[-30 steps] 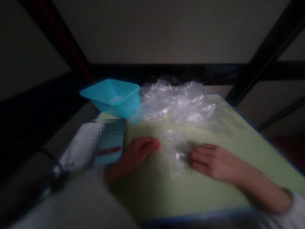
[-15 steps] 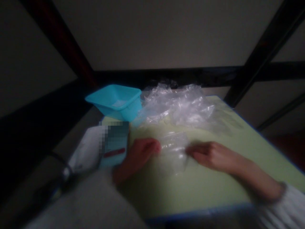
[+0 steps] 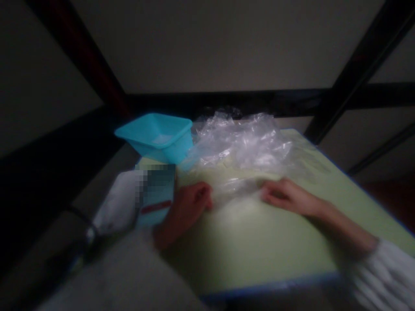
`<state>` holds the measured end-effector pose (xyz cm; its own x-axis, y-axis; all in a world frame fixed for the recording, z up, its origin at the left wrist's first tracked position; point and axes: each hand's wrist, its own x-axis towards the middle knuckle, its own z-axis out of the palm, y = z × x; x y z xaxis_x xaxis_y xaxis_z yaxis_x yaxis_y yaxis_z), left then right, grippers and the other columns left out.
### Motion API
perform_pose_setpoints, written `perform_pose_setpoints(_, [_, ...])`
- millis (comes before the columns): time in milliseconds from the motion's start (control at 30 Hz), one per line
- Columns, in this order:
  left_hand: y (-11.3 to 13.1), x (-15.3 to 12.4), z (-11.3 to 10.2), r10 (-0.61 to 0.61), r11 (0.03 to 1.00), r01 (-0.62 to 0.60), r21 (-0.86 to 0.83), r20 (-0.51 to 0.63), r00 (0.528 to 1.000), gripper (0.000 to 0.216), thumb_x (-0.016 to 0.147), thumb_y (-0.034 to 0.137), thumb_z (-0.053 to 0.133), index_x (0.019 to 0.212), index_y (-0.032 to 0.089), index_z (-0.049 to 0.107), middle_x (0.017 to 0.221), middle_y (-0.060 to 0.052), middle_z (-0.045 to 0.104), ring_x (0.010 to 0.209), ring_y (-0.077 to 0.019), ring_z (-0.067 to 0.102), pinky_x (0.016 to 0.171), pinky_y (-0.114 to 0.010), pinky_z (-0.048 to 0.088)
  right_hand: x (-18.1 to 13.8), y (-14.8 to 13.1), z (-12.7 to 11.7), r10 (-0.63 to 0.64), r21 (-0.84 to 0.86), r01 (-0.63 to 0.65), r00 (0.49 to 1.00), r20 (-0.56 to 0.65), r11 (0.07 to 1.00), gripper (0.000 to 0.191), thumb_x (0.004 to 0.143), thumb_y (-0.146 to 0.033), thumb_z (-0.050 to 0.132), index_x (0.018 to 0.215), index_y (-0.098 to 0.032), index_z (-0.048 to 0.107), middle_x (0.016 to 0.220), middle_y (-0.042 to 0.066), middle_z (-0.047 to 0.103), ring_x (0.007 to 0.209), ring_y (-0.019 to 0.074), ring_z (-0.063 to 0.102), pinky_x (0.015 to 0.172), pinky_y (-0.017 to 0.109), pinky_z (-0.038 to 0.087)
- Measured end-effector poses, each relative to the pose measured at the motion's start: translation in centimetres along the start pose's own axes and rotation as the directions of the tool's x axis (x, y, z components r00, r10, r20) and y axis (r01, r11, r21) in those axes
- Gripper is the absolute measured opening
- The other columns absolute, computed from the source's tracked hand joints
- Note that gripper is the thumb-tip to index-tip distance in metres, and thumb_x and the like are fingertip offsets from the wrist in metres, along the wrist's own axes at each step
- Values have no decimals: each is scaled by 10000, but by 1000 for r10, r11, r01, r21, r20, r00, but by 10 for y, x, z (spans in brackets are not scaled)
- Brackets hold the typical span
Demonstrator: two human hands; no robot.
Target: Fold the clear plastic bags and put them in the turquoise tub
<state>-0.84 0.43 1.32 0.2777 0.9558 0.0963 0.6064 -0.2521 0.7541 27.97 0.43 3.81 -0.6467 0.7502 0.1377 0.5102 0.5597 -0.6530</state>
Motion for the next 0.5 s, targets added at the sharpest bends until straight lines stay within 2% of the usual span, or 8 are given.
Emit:
perform_pose_setpoints(133, [-3,3,3,1,1000,-3,-30,-42,999,152,850,245,423,864,185,562,602,25,612,594,-155,623,586,-250,433,14,3,6,166,220,-150,984,-56,964,131,787,-258,518,682,-179,509,575,-31,533,503,92,471,463,200,361])
perform_pose_setpoints(200, [-5,5,5,-6,999,3,-54,-55,998,150,832,204,412,928,190,528,598,39,604,584,-152,623,588,-253,434,20,5,12,237,288,-202,967,-92,936,82,733,-251,537,705,-174,527,584,-22,562,515,102,496,478,212,382])
perform_pose_setpoints(267, [-7,6,7,-9,996,4,-94,-55,998,168,819,180,402,960,195,492,599,49,597,576,-147,621,592,-255,437,24,8,17,328,343,-269,936,-128,900,109,687,-243,552,766,-169,538,559,-28,565,489,104,496,460,212,373])
perform_pose_setpoints(367, [-10,7,9,-6,985,-2,-174,-44,999,173,824,177,384,983,202,447,599,62,582,553,-139,608,586,-255,440,27,9,24,445,396,-348,877,-184,850,226,647,-239,554,859,-169,517,506,-59,530,427,92,452,414,198,324])
perform_pose_setpoints(500, [-13,9,11,-25,977,12,-215,-55,998,196,825,174,388,1016,207,417,595,73,566,539,-133,597,582,-253,440,27,8,31,473,377,-351,826,-306,857,277,631,-238,546,896,-173,501,500,-64,524,424,97,454,409,200,312])
